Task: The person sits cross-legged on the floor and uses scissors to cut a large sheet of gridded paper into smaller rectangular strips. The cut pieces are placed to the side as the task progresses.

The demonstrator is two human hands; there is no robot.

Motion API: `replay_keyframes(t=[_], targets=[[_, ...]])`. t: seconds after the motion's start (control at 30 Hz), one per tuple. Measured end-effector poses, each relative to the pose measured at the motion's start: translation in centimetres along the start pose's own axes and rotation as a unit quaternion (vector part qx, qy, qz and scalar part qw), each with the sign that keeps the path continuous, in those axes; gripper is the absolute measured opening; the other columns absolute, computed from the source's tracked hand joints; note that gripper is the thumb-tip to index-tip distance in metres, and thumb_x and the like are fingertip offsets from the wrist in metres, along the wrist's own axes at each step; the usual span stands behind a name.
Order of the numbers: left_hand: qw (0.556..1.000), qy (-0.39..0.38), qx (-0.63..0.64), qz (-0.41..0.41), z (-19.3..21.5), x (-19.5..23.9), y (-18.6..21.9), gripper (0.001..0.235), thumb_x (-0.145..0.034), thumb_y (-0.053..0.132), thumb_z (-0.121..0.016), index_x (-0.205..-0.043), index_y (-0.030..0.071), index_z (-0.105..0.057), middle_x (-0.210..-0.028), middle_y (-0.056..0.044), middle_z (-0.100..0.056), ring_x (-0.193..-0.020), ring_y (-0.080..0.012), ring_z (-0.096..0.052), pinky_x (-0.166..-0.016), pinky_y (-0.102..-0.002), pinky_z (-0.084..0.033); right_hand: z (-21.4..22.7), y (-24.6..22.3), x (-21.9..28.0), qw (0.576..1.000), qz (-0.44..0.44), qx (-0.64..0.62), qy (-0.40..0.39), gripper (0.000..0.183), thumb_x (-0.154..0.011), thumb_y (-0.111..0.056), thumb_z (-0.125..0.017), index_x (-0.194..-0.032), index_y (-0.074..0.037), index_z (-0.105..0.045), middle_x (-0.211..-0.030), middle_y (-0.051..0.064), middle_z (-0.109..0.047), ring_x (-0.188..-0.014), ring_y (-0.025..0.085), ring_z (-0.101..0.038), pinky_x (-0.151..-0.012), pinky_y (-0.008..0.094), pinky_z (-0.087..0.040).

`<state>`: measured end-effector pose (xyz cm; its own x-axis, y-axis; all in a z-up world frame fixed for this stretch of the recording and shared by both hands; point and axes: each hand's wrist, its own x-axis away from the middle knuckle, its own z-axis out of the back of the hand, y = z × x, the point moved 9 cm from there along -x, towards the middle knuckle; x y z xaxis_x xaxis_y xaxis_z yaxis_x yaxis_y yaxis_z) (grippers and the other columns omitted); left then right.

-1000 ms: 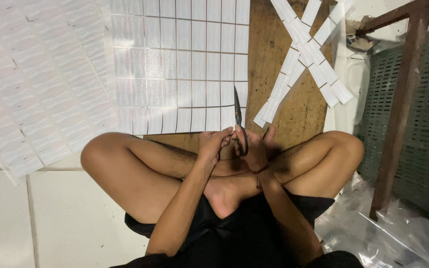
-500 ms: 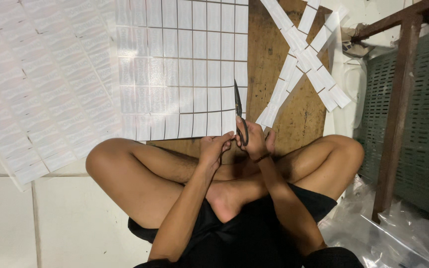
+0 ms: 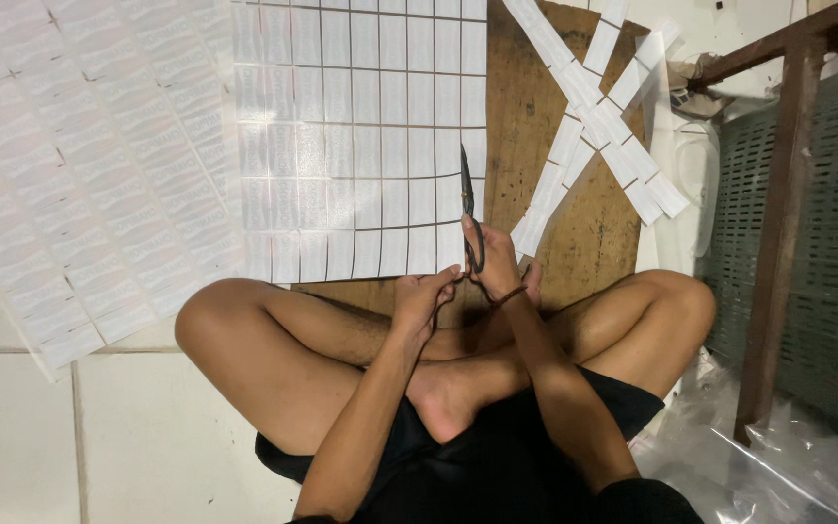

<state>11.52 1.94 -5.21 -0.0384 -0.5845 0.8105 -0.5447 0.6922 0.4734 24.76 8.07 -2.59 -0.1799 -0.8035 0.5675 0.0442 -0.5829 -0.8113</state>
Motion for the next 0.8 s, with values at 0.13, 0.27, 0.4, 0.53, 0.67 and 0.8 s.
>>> replay_keyframes(t=[0.13,0.27,0.4,0.53,0.67,0.8], targets=[[1.000,-0.002,0.006,-0.002,0.3,-0.7,-0.9,0.028,-0.074,0.004,-0.086,-0.090,-0.011,-0.068,-0.077,-0.017,-0.072,-0.053,-0.0081,-0.061,-0.058,-0.019,-0.056,-0.1,-0.1,-0.8,1.000,-0.003,-0.008,-0.002,0.047,-0.100,-0.041,-0.062,-0.071,-0.005,-0.058,-0.050,0.009,-0.055,-0.041,0.012,-0.055,-0.032,0.020,-0.043],[1.000,-0.012,0.014,0.003,0.5,-1.3,-1.7,0.027,-0.074,0.004,-0.086,-0.089,-0.010,-0.068,-0.077,-0.017,-0.072,-0.053,-0.0077,-0.060,-0.057,-0.019,-0.055,-0.1,-0.4,-1.9,1.000,-0.004,-0.008,-0.006,0.046,-0.100,-0.040,-0.063,-0.070,-0.006,-0.059,-0.049,0.009,-0.055,-0.040,0.012,-0.055,-0.031,0.019,-0.043],[1.000,-0.012,0.024,0.008,0.9,-1.7,-2.5,0.028,-0.074,0.003,-0.086,-0.091,-0.010,-0.067,-0.078,-0.018,-0.072,-0.053,-0.0082,-0.059,-0.057,-0.020,-0.054,-0.3,-1.7,-2.3,1.000,0.003,0.002,-0.003,0.047,-0.100,-0.043,-0.063,-0.070,-0.007,-0.059,-0.050,0.008,-0.055,-0.041,0.011,-0.056,-0.032,0.019,-0.043],[1.000,-0.010,0.021,0.006,0.8,-1.2,-2.0,0.027,-0.074,0.002,-0.086,-0.090,-0.010,-0.068,-0.078,-0.018,-0.072,-0.052,-0.0081,-0.060,-0.057,-0.019,-0.054,-0.6,-2.8,-2.7,1.000,0.014,0.016,-0.006,0.047,-0.101,-0.042,-0.061,-0.070,-0.006,-0.058,-0.050,0.008,-0.055,-0.041,0.011,-0.056,-0.032,0.019,-0.043],[1.000,-0.011,0.027,0.004,0.7,-1.2,-2.1,0.026,-0.074,0.002,-0.086,-0.088,-0.010,-0.067,-0.072,-0.016,-0.071,-0.052,-0.0087,-0.058,-0.055,-0.019,-0.052,-0.8,-3.5,-3.2,1.000,0.015,0.022,-0.011,0.046,-0.101,-0.040,-0.060,-0.069,-0.007,-0.058,-0.050,0.007,-0.055,-0.042,0.011,-0.056,-0.031,0.018,-0.043],[0.999,-0.003,0.032,0.009,0.7,-1.1,-2.0,0.025,-0.074,0.001,-0.085,-0.086,-0.010,-0.068,-0.070,-0.015,-0.069,-0.051,-0.0083,-0.056,-0.053,-0.019,-0.050,-0.8,-4.3,-3.8,0.999,0.023,0.029,-0.009,0.046,-0.101,-0.039,-0.060,-0.067,-0.008,-0.058,-0.050,0.007,-0.055,-0.042,0.011,-0.056,-0.032,0.018,-0.043]])
